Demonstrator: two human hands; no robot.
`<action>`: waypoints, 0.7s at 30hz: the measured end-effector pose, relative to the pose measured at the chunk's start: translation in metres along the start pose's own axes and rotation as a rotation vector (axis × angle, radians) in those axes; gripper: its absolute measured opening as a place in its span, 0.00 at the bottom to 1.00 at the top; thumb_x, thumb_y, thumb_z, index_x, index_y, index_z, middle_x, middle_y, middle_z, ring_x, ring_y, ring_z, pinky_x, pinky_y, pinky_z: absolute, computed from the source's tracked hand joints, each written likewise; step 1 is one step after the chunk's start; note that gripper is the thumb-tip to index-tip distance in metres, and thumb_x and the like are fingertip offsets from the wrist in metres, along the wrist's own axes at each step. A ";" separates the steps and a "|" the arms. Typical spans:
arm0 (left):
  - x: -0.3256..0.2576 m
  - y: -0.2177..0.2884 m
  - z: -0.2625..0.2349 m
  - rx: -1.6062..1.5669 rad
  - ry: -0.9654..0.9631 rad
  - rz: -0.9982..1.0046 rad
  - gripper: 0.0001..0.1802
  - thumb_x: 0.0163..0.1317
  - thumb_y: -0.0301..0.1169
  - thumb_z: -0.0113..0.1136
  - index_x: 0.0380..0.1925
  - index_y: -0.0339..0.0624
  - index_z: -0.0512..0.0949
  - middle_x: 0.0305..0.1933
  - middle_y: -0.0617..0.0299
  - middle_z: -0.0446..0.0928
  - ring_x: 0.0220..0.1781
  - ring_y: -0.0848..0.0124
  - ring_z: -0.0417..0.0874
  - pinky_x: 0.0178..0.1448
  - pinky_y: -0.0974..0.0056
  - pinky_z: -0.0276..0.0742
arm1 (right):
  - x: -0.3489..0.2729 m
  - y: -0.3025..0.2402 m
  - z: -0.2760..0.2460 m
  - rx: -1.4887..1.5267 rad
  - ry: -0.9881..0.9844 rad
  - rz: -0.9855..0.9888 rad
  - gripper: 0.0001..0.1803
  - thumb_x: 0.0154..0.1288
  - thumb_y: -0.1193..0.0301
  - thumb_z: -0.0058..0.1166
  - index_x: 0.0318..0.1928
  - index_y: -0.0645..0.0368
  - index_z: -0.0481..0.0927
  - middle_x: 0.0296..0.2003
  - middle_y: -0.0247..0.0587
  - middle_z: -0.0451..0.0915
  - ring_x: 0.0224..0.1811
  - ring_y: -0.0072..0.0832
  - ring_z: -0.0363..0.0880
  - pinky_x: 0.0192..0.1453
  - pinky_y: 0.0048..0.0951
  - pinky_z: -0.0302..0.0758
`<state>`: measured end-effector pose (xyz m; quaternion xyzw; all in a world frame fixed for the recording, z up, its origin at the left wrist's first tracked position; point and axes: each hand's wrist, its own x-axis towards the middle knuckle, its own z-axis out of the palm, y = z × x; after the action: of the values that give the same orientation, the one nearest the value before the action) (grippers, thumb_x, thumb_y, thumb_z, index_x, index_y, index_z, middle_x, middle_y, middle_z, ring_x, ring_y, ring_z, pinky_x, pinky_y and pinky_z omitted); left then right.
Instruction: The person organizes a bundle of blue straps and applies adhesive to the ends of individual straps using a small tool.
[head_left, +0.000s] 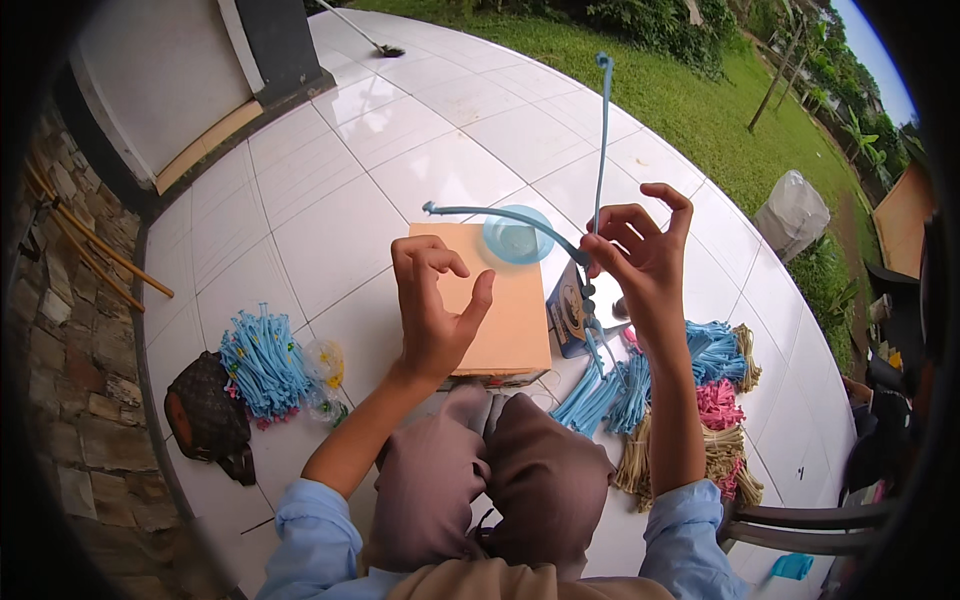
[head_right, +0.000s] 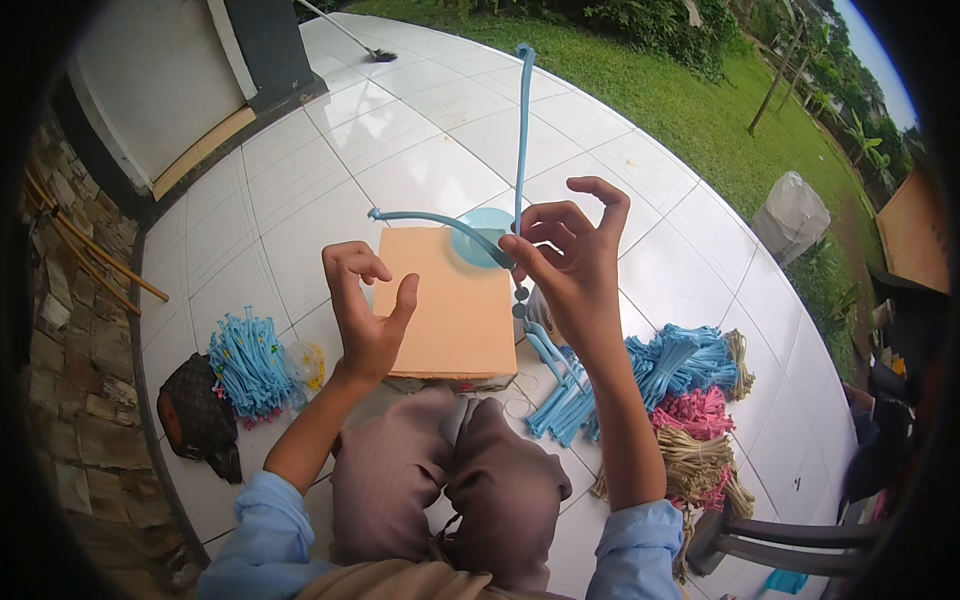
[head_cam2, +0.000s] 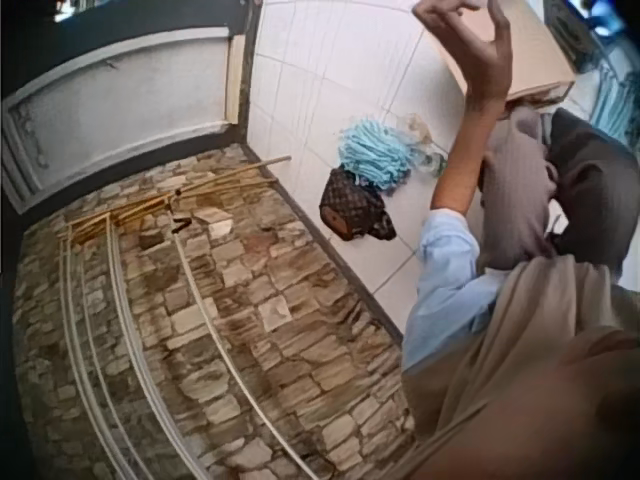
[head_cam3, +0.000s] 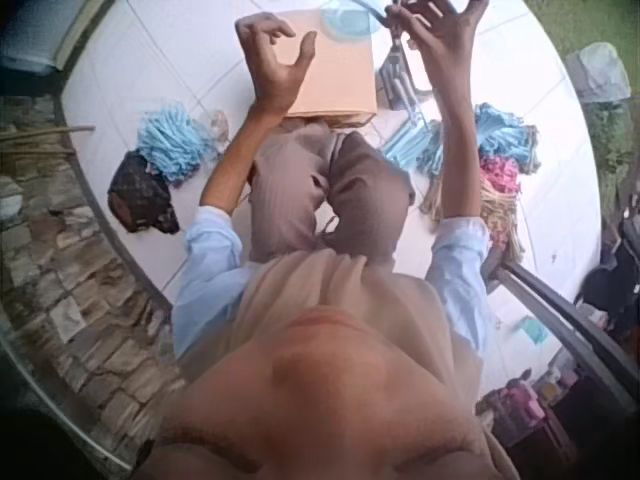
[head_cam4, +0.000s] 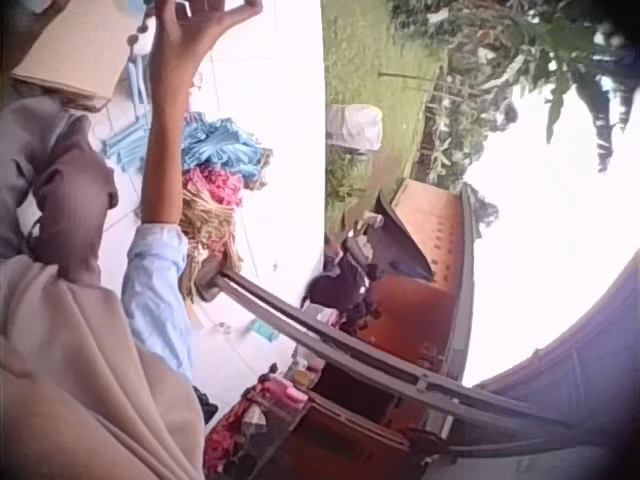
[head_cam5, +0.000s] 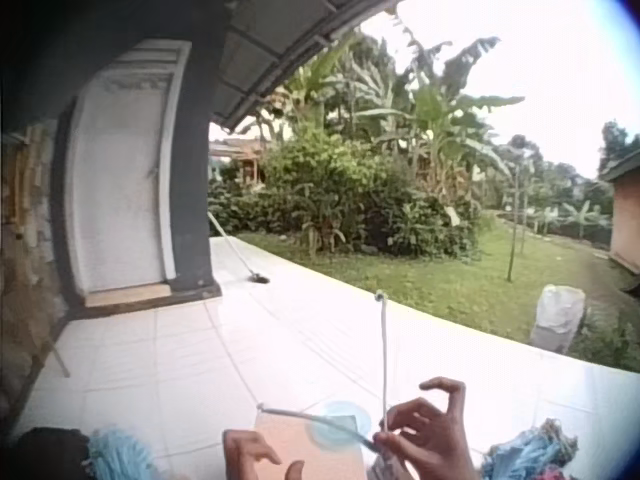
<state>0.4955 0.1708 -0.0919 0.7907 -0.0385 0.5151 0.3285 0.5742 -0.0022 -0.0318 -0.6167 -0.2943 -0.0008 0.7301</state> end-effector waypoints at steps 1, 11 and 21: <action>0.006 0.010 -0.010 -0.127 -0.010 -0.032 0.15 0.51 0.29 0.60 0.31 0.42 0.63 0.31 0.62 0.58 0.29 0.70 0.57 0.35 0.69 0.58 | 0.007 -0.015 0.010 0.014 -0.011 -0.027 0.35 0.53 0.79 0.62 0.52 0.60 0.49 0.34 0.44 0.72 0.33 0.23 0.76 0.31 0.19 0.74; 0.042 0.021 -0.100 -0.310 0.182 -0.253 0.09 0.65 0.32 0.50 0.36 0.39 0.65 0.31 0.62 0.68 0.37 0.73 0.70 0.42 0.67 0.67 | 0.024 -0.056 0.134 -0.224 -0.324 0.179 0.30 0.64 0.58 0.51 0.53 0.67 0.56 0.28 0.52 0.77 0.27 0.31 0.81 0.32 0.29 0.79; 0.037 -0.094 -0.214 -0.186 0.037 -0.418 0.11 0.69 0.37 0.43 0.34 0.42 0.61 0.30 0.57 0.76 0.37 0.69 0.80 0.41 0.67 0.77 | -0.033 0.073 0.268 -0.127 -0.453 -0.073 0.38 0.58 0.58 0.57 0.63 0.57 0.53 0.53 0.56 0.69 0.56 0.44 0.68 0.58 0.40 0.65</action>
<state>0.3814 0.3740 -0.0513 0.7381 0.0850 0.4446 0.5003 0.4583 0.2449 -0.0937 -0.6350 -0.4718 0.0928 0.6047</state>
